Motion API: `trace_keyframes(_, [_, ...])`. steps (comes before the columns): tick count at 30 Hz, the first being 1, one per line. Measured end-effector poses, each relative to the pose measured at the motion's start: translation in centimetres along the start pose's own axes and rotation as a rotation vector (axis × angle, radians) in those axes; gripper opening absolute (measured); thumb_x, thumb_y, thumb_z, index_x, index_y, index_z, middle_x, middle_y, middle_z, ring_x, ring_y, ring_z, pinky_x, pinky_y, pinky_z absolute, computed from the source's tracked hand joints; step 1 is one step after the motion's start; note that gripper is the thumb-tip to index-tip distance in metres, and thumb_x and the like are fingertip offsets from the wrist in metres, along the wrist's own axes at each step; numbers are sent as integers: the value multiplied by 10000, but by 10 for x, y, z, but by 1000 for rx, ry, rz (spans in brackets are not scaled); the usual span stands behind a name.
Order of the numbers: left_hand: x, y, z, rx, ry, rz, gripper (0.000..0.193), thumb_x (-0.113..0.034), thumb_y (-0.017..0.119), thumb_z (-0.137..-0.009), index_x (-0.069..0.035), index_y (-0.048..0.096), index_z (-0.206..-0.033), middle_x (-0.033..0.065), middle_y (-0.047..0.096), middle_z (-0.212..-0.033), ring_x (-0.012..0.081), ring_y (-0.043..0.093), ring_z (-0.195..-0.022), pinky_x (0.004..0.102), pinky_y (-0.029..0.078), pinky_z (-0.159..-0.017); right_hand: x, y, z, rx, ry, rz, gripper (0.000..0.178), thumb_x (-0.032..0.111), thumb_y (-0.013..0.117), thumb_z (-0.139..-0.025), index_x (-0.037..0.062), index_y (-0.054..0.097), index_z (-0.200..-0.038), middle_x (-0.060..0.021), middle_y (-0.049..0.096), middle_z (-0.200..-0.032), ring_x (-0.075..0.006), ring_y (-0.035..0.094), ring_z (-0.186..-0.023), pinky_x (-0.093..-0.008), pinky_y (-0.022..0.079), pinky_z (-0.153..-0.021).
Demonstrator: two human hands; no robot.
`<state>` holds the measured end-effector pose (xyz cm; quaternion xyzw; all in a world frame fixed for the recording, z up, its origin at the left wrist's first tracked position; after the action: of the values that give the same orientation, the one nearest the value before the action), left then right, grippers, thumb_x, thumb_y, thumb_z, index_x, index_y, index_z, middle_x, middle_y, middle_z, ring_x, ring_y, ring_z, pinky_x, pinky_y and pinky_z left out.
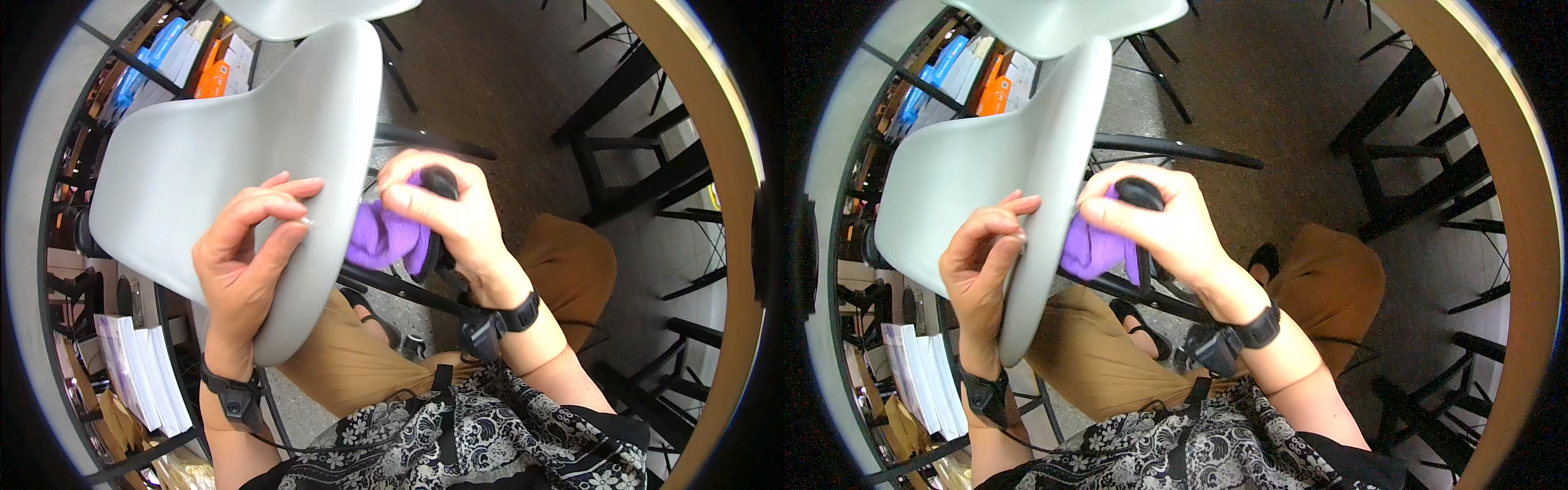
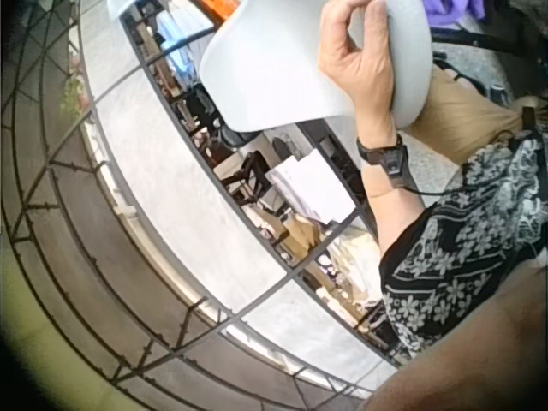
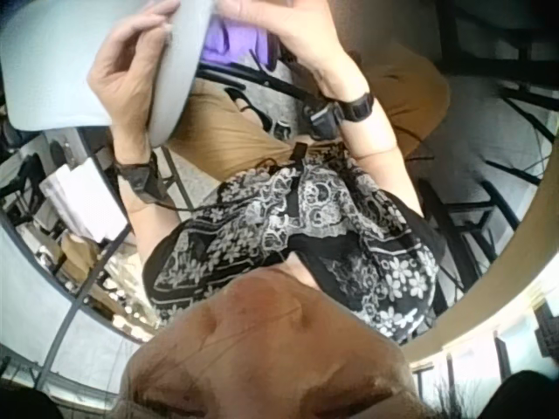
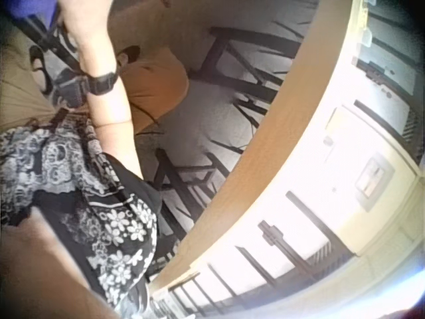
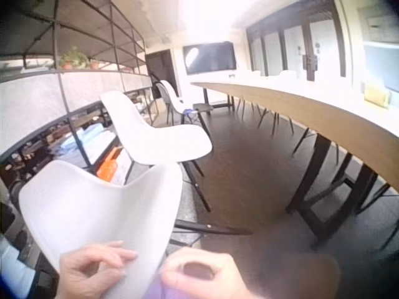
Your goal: The person cleans a white plastic chair with a purple cloth. They wipe the seat, backrest, and metal legs of the chair while kneeling on the floor. The person also wipes the underside of the chair and the table edge.
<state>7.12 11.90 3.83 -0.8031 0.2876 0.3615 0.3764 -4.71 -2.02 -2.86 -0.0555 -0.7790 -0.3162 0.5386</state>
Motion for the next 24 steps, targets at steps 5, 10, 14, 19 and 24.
trace_keyframes(5, [1, -5, 1, -42, 2, -4, 97, -9, 667, -816, -14, 675, -913, 130, 700, -941, 224, 657, -957, 455, 366, -1036, 25, 39, 10, 138, -203, 343, 72, 0, 692, -782, -2, 683, -854, -61, 663, -844, -111, 606, -761, -243, 470, -687])
trace_keyframes(10, [-3, -7, 3, -17, 96, -88, 93, -15, 667, -820, -20, 700, -908, 111, 710, -928, 206, 663, -940, 463, 380, -1025, 29, 55, 11, 58, -241, 463, 60, 11, 697, -785, 10, 688, -845, -47, 651, -783, -99, 594, -705, -239, 457, -629])
trace_keyframes(14, [-8, -5, 2, -21, 127, -85, 122, -5, 659, -822, -19, 705, -935, 101, 712, -925, 209, 667, -928, 465, 385, -1021, 30, 58, 12, -49, -364, 537, 54, 0, 689, -789, 4, 684, -842, -47, 651, -773, -94, 590, -699, -239, 458, -624])
trace_keyframes(19, [-17, -3, 1, -37, 146, -110, 153, 17, 659, -808, -21, 710, -947, 97, 711, -913, 218, 669, -922, 469, 388, -1020, 31, 59, 10, -109, -386, 488, 88, 20, 689, -777, 7, 683, -864, -76, 663, -803, -144, 635, -751, -264, 490, -675])
trace_keyframes(24, [-2, -12, 4, 23, 101, -133, 112, 31, 649, -805, -28, 694, -889, 67, 703, -856, 211, 664, -940, 471, 377, -1028, 9, 53, 8, 45, -276, 285, 154, 84, 698, -808, 10, 664, -939, -77, 652, -908, -147, 619, -866, -274, 481, -781])
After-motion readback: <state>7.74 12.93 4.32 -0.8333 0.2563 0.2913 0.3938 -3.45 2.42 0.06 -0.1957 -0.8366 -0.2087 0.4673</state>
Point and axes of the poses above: each hand's wrist, its own z-axis away from the middle knuckle, its own y-axis out of the palm, x = y × z, the point moved 6 cm from there along -z, towards the middle knuckle
